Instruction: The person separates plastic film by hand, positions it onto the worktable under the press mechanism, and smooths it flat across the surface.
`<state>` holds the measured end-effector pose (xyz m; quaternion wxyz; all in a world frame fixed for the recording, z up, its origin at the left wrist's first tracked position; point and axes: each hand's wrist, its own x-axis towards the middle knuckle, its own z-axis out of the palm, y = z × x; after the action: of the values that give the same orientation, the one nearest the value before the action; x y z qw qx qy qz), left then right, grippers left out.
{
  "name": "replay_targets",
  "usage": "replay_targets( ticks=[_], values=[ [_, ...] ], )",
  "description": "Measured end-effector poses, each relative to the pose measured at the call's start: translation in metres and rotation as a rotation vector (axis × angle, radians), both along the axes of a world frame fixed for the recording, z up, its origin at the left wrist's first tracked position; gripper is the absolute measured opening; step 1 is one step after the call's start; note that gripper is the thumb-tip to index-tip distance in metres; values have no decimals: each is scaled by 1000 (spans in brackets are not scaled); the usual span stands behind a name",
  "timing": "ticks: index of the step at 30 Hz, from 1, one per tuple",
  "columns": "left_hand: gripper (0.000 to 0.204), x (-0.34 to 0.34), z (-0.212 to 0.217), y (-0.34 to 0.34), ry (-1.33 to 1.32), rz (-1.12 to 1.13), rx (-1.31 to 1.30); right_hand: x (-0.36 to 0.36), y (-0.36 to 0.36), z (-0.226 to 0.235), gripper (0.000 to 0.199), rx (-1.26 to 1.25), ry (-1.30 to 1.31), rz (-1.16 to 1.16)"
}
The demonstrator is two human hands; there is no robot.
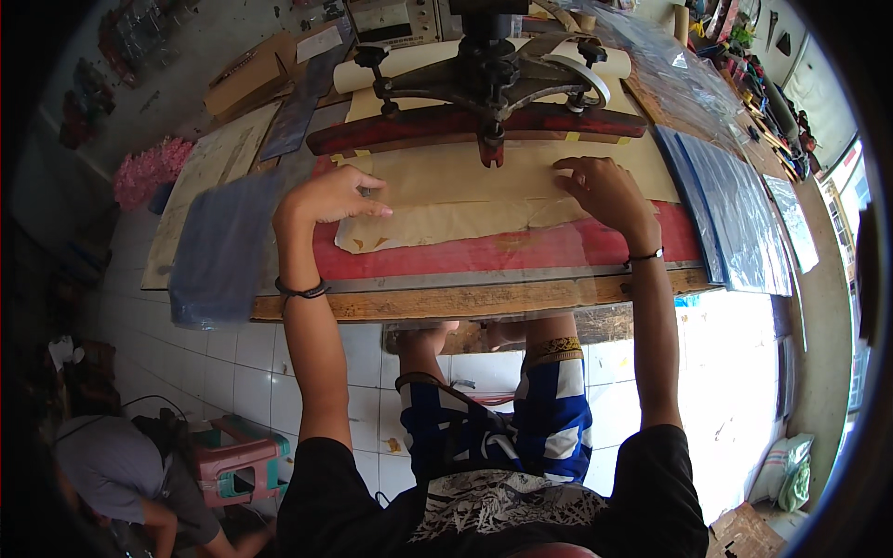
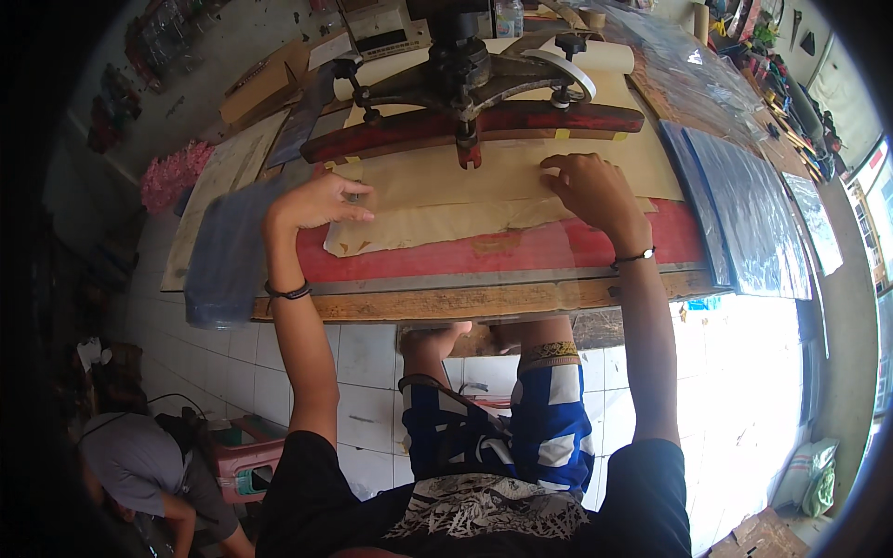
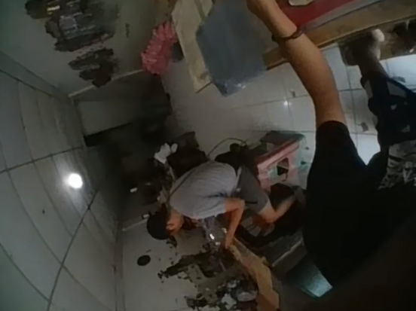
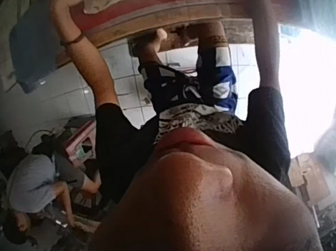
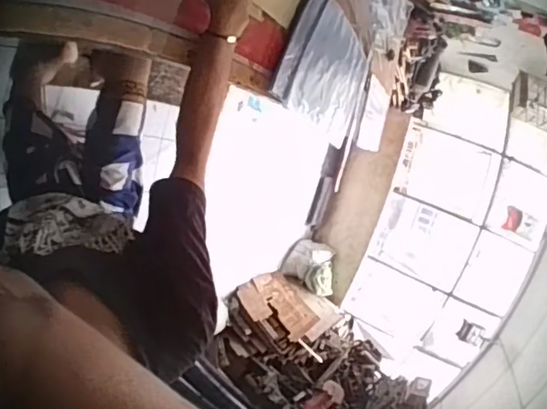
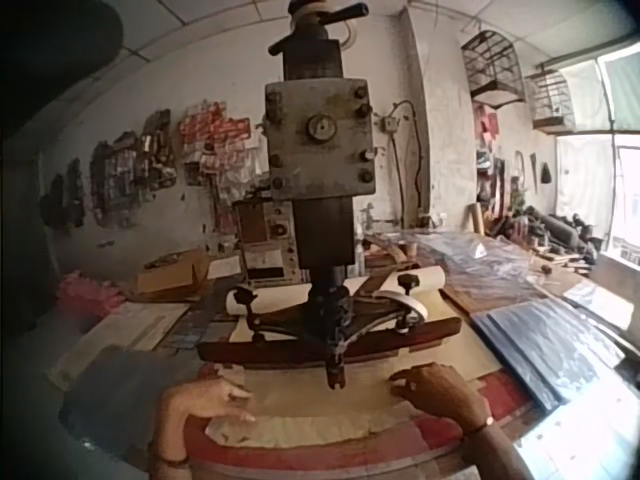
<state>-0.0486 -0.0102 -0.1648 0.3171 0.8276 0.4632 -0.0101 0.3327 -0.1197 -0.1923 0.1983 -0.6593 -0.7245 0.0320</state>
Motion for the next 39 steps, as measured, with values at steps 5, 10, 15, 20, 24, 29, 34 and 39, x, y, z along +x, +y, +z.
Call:
replay_targets(
  ticks=[5,10,15,20,24,29,34,39],
  values=[
    [69,1,1,-2,19,-6,3,1,2,-2,27,-19,-70,-9],
    [73,4,5,-5,41,0,-16,1,0,0,27,-35,-51,-14],
    [77,5,10,-8,46,22,-64,1,0,3,28,-39,-69,-10],
    [84,3,7,-6,115,-26,-79,1,-1,4,29,-62,-58,-9],
    [87,4,6,-7,128,-42,-73,-2,-4,10,30,-91,-48,-17],
    [86,4,8,-9,62,-26,-139,1,-3,8,31,-111,-42,-16],
    [88,8,13,-12,75,-35,-131,3,-3,5,31,-58,-27,38],
    [91,4,9,-10,51,-24,-133,-1,-3,12,32,-132,-39,-4]
  ],
)
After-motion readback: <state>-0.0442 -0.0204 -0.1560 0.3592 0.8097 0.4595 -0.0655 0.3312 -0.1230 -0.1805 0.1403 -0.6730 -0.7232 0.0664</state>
